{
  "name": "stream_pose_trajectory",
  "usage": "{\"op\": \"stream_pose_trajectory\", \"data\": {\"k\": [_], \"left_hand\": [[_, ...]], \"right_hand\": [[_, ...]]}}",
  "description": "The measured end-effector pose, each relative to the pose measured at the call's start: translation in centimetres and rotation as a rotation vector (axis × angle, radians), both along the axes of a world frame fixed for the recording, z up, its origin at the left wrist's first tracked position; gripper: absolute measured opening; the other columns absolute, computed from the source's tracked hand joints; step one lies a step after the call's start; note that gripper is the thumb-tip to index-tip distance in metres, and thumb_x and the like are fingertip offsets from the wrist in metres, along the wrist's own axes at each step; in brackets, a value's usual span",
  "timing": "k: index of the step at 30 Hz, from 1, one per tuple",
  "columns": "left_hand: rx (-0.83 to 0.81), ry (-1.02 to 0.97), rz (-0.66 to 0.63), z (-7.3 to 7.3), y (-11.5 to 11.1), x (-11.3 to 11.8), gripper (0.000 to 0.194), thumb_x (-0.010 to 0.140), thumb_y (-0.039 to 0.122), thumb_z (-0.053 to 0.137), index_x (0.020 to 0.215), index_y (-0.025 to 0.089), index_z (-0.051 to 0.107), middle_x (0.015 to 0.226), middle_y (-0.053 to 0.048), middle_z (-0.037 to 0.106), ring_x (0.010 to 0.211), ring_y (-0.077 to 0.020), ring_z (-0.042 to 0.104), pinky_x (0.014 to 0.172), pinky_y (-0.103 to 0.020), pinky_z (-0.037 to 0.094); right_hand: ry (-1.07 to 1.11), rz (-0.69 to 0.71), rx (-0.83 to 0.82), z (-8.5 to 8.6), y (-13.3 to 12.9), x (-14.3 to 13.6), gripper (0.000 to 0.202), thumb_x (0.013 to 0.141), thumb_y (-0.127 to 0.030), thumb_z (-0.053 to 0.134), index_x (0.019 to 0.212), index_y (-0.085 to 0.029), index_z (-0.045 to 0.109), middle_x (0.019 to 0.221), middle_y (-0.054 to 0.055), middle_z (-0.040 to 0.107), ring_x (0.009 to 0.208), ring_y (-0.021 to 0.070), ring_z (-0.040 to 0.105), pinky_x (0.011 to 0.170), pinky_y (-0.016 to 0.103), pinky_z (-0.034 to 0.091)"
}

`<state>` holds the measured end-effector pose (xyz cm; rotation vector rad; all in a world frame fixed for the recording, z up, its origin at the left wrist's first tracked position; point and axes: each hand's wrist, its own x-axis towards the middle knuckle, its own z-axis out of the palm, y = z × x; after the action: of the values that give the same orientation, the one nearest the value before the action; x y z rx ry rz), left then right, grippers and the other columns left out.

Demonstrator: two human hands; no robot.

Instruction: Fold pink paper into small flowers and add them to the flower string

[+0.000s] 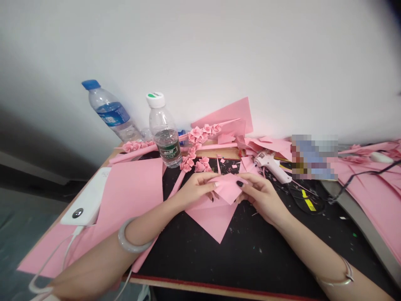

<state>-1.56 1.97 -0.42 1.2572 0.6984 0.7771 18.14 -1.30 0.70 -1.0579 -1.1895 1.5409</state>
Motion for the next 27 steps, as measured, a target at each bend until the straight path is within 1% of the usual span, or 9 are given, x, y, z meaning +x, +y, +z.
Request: {"op": "stream_pose_trajectory", "data": {"k": [3,6,9,13,15,18,21,24,27], "left_hand": [[-0.098,-0.14,-0.024,-0.2,0.1,-0.3,0.024,0.071,0.017,0.055,0.092,0.011,0.066,0.078,-0.007,0.063,0.064,-0.0143,0.06,0.058,-0.026,0.05],[-0.134,-0.203,-0.061,-0.1,0.1,-0.3,0.026,0.073,0.023,0.05,0.087,0.01,0.067,0.078,-0.01,0.065,0.069,-0.0181,0.061,0.062,-0.03,0.05],[-0.014,-0.025,0.009,0.2,-0.1,0.0,0.026,0.074,0.03,0.053,0.082,0.01,0.067,0.079,-0.009,0.065,0.069,-0.017,0.06,0.064,-0.029,0.049],[0.198,0.228,0.117,0.5,-0.5,0.4,0.024,0.069,0.02,0.061,0.091,0.013,0.062,0.081,-0.005,0.066,0.073,-0.015,0.06,0.065,-0.024,0.047],[0.253,0.295,0.126,0.5,-0.7,0.4,0.026,0.07,0.018,0.059,0.095,0.015,0.061,0.08,-0.004,0.067,0.072,-0.0148,0.061,0.066,-0.024,0.047],[0.4,0.388,0.118,0.4,-0.9,0.4,0.016,0.072,0.018,0.057,0.085,0.016,0.066,0.081,-0.003,0.068,0.074,-0.0151,0.062,0.067,-0.023,0.046],[0.524,0.441,0.106,0.4,-1.3,0.3,0.015,0.075,0.018,0.054,0.08,0.017,0.068,0.078,-0.002,0.069,0.071,-0.0135,0.062,0.067,-0.022,0.045],[0.587,0.479,0.107,0.5,-1.5,0.3,0.016,0.076,0.02,0.054,0.08,0.018,0.069,0.078,-0.002,0.069,0.068,-0.0128,0.061,0.065,-0.022,0.044],[0.544,0.474,0.132,0.5,-1.6,0.4,0.014,0.075,0.022,0.055,0.077,0.017,0.069,0.075,-0.002,0.069,0.067,-0.0133,0.061,0.063,-0.022,0.044]], "right_hand": [[0.111,0.029,-0.031,0.1,-0.1,0.1,0.017,0.075,-0.023,0.054,0.087,-0.016,0.064,0.069,0.003,0.063,0.058,0.0137,0.06,0.061,0.03,0.051],[0.117,0.034,-0.014,0.1,-0.2,0.1,0.021,0.076,-0.029,0.051,0.079,-0.013,0.064,0.073,0.007,0.063,0.062,0.0165,0.061,0.061,0.033,0.051],[-0.057,-0.026,0.019,0.1,-0.1,-0.2,0.016,0.074,-0.03,0.057,0.076,-0.014,0.061,0.072,0.005,0.063,0.056,0.0142,0.06,0.056,0.029,0.051],[-0.337,-0.042,0.123,0.0,-0.1,-0.4,0.021,0.072,-0.023,0.061,0.093,-0.02,0.058,0.068,0.0,0.063,0.056,0.0138,0.061,0.057,0.027,0.051],[-0.468,-0.042,0.216,0.0,-0.2,-0.4,0.022,0.073,-0.023,0.059,0.095,-0.022,0.06,0.073,0.001,0.066,0.061,0.0156,0.062,0.058,0.027,0.051],[-0.63,-0.014,0.376,0.1,-0.5,-0.5,0.014,0.075,-0.023,0.057,0.087,-0.022,0.065,0.088,0.003,0.067,0.075,0.0181,0.062,0.063,0.027,0.049],[-0.693,0.039,0.451,0.2,-0.8,-0.6,0.014,0.079,-0.022,0.053,0.087,-0.022,0.064,0.087,0.003,0.068,0.078,0.0177,0.062,0.066,0.027,0.048],[-0.746,0.075,0.488,0.2,-0.9,-0.7,0.014,0.081,-0.021,0.049,0.084,-0.021,0.063,0.079,0.002,0.066,0.07,0.016,0.06,0.064,0.026,0.046],[-0.807,0.053,0.493,0.2,-1.0,-0.7,0.015,0.081,-0.022,0.048,0.072,-0.02,0.059,0.065,0.001,0.062,0.058,0.0138,0.056,0.056,0.024,0.042]]}}
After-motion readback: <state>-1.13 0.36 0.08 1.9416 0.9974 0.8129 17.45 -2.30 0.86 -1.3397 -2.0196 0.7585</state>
